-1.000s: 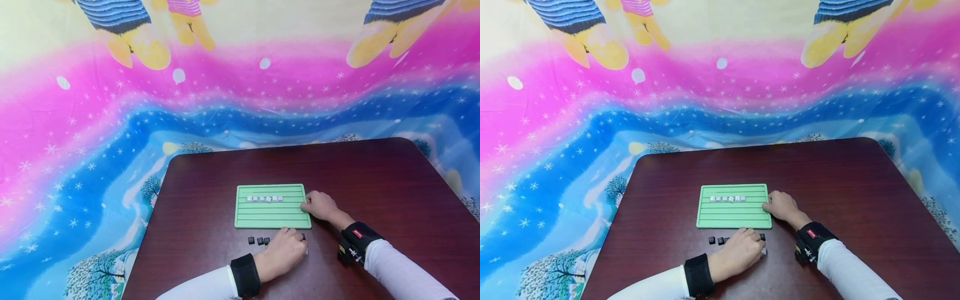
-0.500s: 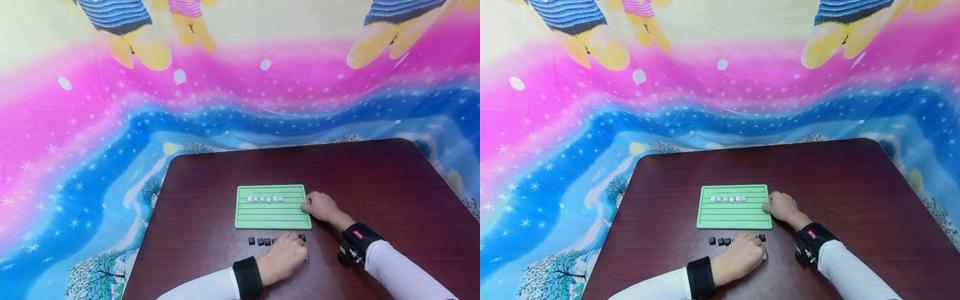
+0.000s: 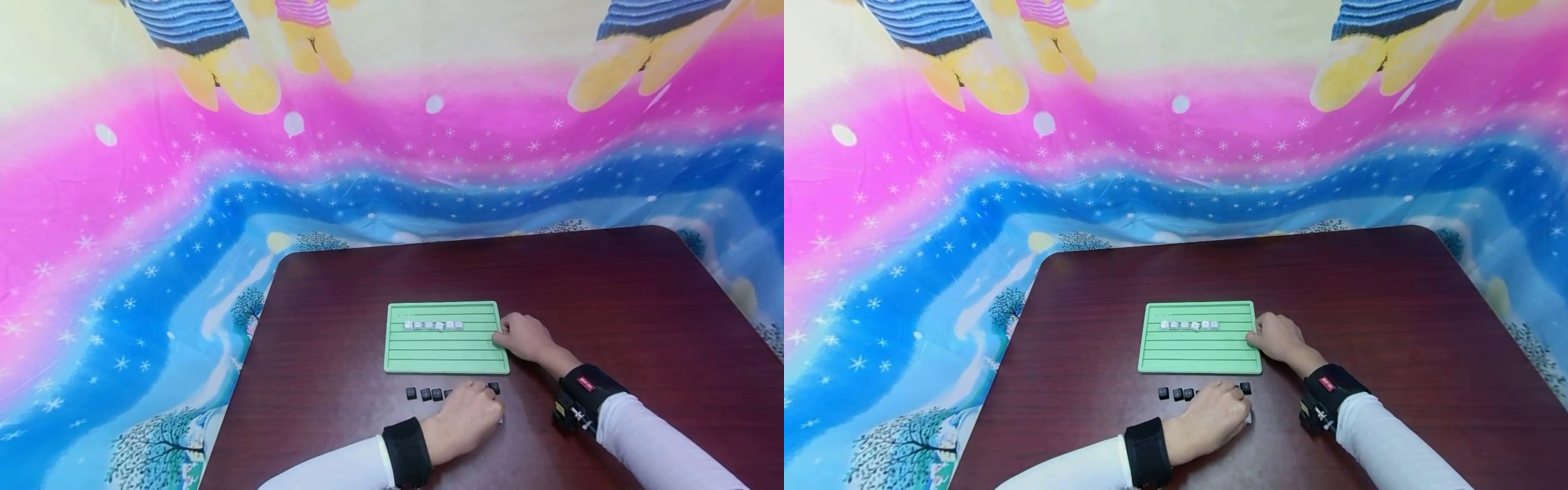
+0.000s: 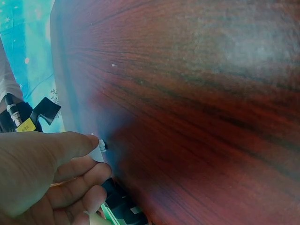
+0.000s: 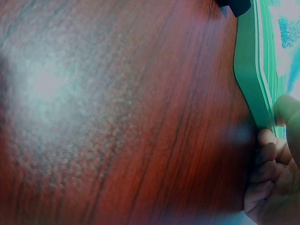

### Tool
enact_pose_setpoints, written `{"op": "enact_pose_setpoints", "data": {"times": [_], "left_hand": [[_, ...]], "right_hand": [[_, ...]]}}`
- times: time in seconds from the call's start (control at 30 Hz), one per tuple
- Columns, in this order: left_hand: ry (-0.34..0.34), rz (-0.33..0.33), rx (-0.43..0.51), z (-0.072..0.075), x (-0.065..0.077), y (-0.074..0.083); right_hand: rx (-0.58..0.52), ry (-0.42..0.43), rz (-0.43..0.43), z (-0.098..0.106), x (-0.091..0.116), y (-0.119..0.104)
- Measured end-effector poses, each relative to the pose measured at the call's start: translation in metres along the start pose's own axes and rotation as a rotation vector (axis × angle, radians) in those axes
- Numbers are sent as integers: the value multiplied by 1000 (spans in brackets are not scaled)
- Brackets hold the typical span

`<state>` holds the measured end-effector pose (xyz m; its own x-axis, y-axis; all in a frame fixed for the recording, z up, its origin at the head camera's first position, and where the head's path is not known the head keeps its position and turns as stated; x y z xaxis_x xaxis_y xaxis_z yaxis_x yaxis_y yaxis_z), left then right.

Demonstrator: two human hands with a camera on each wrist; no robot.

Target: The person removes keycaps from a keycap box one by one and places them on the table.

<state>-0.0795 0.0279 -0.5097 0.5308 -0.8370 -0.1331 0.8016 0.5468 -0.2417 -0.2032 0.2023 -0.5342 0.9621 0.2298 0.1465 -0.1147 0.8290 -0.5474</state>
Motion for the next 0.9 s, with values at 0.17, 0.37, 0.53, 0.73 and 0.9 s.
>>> {"op": "enact_pose_setpoints", "data": {"times": [0.17,0.37,0.53,0.73,0.9], "left_hand": [[-13,1,-16,-1,-1,0],[-27,11,-25,0,-1,0],[-37,17,-21,1,-1,-1],[49,21,-7,8,-3,-6],[130,42,-6,13,-7,-14]], "right_hand": [[4,1,0,0,0,0],[6,8,4,-1,-1,1],[7,12,12,-2,-1,2],[0,9,12,-2,-1,2],[4,13,5,-2,-1,1]]}}
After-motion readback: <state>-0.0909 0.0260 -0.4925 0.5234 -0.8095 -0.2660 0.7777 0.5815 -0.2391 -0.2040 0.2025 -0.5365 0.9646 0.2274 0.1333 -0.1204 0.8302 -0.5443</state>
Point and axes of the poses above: each hand's wrist, its own x-axis away from the middle knuckle, its own z-axis out of the back of the hand, y = z × x, the point moved 2 cm from there along -x, towards the middle knuckle, and after that the axes turned 1 degree about -y, right-handed, at the moved point
